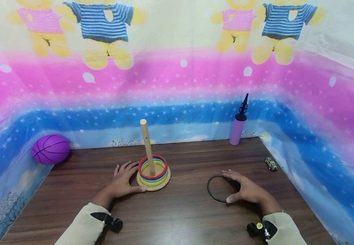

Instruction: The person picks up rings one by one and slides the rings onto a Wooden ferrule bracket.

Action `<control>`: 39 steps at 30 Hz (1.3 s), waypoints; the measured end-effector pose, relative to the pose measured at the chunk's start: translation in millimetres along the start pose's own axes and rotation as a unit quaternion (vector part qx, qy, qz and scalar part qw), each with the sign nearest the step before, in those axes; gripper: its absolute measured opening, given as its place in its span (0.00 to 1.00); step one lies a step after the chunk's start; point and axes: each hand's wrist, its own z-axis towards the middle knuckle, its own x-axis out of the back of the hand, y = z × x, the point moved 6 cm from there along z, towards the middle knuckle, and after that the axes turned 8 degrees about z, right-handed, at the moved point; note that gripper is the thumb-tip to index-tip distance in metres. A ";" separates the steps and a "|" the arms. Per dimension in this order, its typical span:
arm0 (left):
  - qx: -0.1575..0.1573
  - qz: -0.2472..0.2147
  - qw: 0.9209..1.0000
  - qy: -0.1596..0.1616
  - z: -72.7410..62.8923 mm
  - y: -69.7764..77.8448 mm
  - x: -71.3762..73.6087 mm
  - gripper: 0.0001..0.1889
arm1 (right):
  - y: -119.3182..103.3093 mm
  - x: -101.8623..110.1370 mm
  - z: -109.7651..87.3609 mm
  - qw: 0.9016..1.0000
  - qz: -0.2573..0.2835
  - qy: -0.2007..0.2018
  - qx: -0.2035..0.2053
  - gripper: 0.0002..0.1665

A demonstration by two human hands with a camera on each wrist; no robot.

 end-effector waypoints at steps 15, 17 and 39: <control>0.004 0.004 1.000 -0.001 -2.2 -4.0 -1.8 0.56 | 3.6 -6.0 4.1 1.000 -0.017 -0.004 -0.004 0.59; 0.004 0.004 1.000 -0.001 -2.6 -3.8 -2.0 0.56 | 2.2 -7.0 3.8 1.000 -0.025 0.005 0.000 0.59; 0.005 0.005 1.000 -0.007 -1.0 1.9 1.3 0.55 | -31.5 -7.0 10.6 0.989 -0.034 0.120 0.082 0.46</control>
